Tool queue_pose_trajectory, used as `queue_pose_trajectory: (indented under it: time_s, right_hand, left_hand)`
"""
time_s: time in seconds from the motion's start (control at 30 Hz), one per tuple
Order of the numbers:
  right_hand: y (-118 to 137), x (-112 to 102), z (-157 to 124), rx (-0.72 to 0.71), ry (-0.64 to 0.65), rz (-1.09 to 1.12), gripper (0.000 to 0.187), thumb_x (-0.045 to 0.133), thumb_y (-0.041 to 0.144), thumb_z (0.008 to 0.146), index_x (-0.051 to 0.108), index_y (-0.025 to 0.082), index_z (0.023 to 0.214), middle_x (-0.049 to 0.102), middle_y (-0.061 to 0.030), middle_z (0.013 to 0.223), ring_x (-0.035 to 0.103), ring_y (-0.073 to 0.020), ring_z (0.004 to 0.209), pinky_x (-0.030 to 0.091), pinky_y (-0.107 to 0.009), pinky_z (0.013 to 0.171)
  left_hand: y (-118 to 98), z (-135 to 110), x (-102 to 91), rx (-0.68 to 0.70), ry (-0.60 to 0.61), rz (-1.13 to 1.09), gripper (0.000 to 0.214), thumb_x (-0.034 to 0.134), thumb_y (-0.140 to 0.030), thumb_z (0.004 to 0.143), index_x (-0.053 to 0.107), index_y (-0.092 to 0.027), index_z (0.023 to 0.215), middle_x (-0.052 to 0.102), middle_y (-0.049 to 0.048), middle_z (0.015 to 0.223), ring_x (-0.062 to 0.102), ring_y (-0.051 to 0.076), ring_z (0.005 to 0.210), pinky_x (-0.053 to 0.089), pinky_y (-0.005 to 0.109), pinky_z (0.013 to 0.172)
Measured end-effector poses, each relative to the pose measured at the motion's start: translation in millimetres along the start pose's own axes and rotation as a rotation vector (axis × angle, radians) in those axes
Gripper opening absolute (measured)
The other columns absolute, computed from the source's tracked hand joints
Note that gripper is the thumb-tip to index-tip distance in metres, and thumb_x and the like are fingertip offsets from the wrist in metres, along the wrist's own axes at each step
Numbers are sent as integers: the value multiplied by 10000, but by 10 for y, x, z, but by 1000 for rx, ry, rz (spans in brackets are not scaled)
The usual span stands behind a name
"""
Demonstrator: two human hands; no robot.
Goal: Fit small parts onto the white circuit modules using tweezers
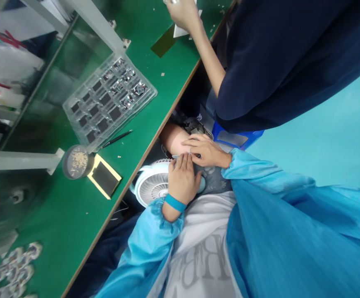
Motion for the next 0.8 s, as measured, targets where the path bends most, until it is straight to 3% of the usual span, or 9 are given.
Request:
queue_pose_trajectory:
  time_s: [0.23,0.4,0.57,0.7,0.8]
  right_hand:
    - [12,-57,-82,-42,-142,79,242,617,197,861,754,265,1048,742,-46,1219,620,-271,1164,522,-511,1014]
    - [-31,-10,-212,10,-227,81,121,626,222,861,725,260,918,715,-67,1273,639,-283,1144,525,-530,985]
    - [-43,-3,-206,21,-173,67,140,633,206,856,723,254,952,642,-51,1433,616,-297,1199,509,-538,1006]
    - [-32,-52,-163,-11,-148,62,242,638,201,847,724,259,1066,687,-52,1356,609,-292,1188,508,-518,1016]
    - [-34,-73,-142,-17,-182,138,146,647,202,849,714,256,967,719,-56,1240,632,-271,1126,510,-500,1016]
  left_hand:
    - [-28,-37,-47,15,-32,-7,667,528,-375,981,470,34,1504,499,260,1536,469,378,1425,325,549,1187]
    - [-62,-74,-62,30,-19,-4,646,498,-363,996,458,14,1519,482,252,1552,454,366,1451,302,543,1206]
    - [-64,-62,-50,18,-25,-5,646,515,-372,987,468,-13,1522,490,242,1550,457,367,1450,306,544,1202]
    - [-63,-53,-37,18,-27,-6,659,518,-371,984,459,5,1522,490,244,1549,458,366,1446,305,539,1205]
    - [-62,-58,-33,21,-30,-3,666,516,-372,983,452,8,1527,489,240,1552,456,362,1445,299,539,1207]
Point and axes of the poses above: each hand's wrist, its own z-axis towards the middle knuckle, its own x-axis out of the palm, y = z × x, the point moved 7 cm from there along z, towards the middle knuckle
